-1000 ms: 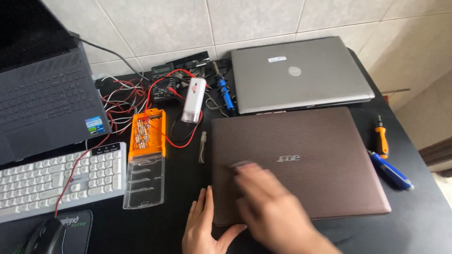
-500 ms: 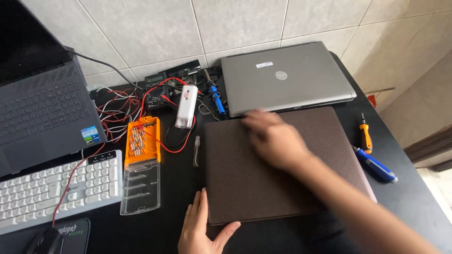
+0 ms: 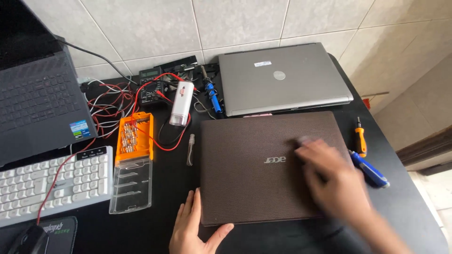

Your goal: Cleaning the screen and then vigorously polishing the exterior lid of a laptop using a cloth.

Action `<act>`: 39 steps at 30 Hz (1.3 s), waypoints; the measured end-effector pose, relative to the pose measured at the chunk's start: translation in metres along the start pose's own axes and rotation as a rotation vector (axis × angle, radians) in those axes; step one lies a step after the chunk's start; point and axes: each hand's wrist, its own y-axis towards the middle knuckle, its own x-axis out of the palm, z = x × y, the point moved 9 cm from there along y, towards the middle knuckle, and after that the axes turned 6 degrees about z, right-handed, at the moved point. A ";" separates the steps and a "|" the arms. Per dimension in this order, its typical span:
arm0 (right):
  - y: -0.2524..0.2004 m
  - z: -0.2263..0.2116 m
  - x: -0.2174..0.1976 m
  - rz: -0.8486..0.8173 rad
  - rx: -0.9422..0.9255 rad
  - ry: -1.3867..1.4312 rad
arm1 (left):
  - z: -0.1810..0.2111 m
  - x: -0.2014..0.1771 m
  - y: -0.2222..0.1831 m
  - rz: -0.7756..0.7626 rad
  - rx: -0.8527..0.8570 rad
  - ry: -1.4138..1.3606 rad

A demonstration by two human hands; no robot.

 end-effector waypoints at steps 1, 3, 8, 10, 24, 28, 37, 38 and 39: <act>-0.003 -0.024 0.008 -0.024 -0.027 0.108 | 0.001 -0.002 0.001 0.008 -0.016 0.002; -0.006 -0.065 0.020 -0.042 -0.048 0.211 | 0.000 0.000 0.001 0.011 -0.025 0.000; -0.007 -0.163 0.057 -0.157 -0.298 0.406 | -0.009 0.005 -0.005 0.009 0.007 0.037; -0.004 -0.171 0.079 -0.212 -0.288 0.422 | -0.016 0.011 -0.010 0.014 0.036 0.028; 0.087 -0.083 0.125 -0.188 -0.195 0.282 | 0.000 -0.008 0.002 -0.015 -0.163 0.057; 0.077 -0.014 0.072 -0.123 -0.031 0.124 | 0.001 -0.007 0.002 -0.020 -0.153 0.023; -0.042 -0.006 -0.012 0.033 0.091 -0.043 | 0.001 -0.007 0.001 -0.040 -0.158 0.027; -0.052 -0.012 -0.014 0.063 0.095 -0.057 | 0.003 -0.008 0.002 -0.027 -0.150 0.040; -0.051 -0.023 -0.008 0.065 0.101 -0.062 | 0.004 -0.007 0.004 -0.032 -0.145 0.037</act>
